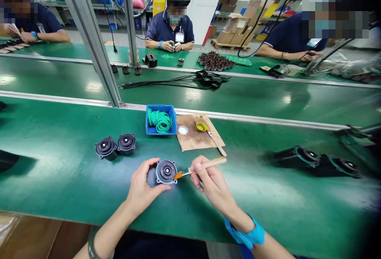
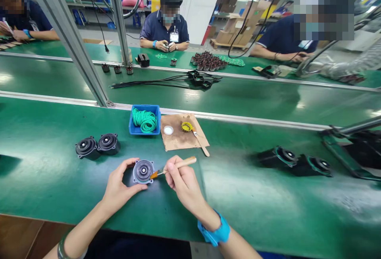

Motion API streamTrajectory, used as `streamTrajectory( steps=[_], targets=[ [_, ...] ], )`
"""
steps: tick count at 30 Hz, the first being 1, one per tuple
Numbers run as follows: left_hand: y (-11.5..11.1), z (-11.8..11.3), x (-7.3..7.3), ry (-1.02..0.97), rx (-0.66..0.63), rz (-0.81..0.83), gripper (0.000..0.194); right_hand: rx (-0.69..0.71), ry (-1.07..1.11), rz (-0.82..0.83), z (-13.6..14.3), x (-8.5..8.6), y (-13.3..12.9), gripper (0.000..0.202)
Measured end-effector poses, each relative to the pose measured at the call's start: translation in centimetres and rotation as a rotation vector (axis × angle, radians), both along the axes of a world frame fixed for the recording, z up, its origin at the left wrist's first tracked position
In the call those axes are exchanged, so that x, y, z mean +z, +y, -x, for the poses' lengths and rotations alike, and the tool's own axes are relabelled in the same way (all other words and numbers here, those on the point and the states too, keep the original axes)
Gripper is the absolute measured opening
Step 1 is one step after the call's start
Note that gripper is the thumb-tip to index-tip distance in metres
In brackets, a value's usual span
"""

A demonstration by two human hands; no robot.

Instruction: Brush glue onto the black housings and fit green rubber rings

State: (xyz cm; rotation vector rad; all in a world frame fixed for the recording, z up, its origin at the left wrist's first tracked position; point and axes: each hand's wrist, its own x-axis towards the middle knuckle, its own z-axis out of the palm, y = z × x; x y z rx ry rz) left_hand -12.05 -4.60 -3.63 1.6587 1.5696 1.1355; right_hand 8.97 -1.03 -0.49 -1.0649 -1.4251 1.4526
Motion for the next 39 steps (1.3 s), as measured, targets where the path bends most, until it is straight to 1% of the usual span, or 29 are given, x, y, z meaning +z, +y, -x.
streamTrajectory(
  steps=[8,13,16,18,21,23,25,27,29,32,35,37,39],
  targets=[
    [0.0,0.1,-0.1,-0.023,-0.021,-0.003,0.063,-0.002,-0.063,-0.121,0.0,0.4,2.1,0.044],
    [-0.1,0.0,-0.3,-0.041,-0.033,-0.009,0.065,0.054,-0.140,-0.179,0.3,0.9,3.6,0.046],
    [-0.1,0.1,-0.3,-0.056,-0.063,-0.021,0.065,0.095,-0.156,-0.221,0.6,1.3,4.3,0.044],
    [-0.2,0.1,-0.3,-0.064,-0.091,-0.037,0.066,0.144,-0.156,-0.253,0.6,1.7,4.7,0.042],
    [-0.2,0.2,-0.2,-0.064,-0.137,-0.064,0.069,0.254,-0.182,-0.310,0.5,2.6,5.2,0.044],
    [-0.3,0.2,-0.2,-0.058,-0.164,-0.076,0.072,0.355,-0.206,-0.367,0.3,3.4,5.5,0.046],
    [-0.3,0.2,-0.2,-0.053,-0.179,-0.086,0.078,0.458,-0.236,-0.433,0.2,4.4,5.9,0.044],
    [-0.5,0.1,-0.1,-0.041,-0.169,-0.104,0.086,0.512,-0.278,-0.494,0.2,5.4,6.0,0.040],
    [-0.7,-0.1,0.0,-0.017,-0.125,-0.131,0.088,0.476,-0.313,-0.531,0.4,6.2,5.8,0.038],
    [-0.9,-0.4,0.1,0.044,-0.030,-0.202,0.083,0.315,-0.312,-0.533,1.0,6.7,4.8,0.040],
    [-1.1,-0.5,0.0,0.129,0.011,-0.298,0.073,0.189,-0.300,-0.532,1.8,6.4,3.4,0.041],
    [-1.2,-0.6,0.0,0.173,0.013,-0.335,0.067,0.147,-0.302,-0.556,2.3,6.0,2.8,0.043],
    [-1.2,-0.7,-0.1,0.197,0.016,-0.350,0.064,0.134,-0.317,-0.592,2.7,5.6,2.4,0.045]
  ],
)
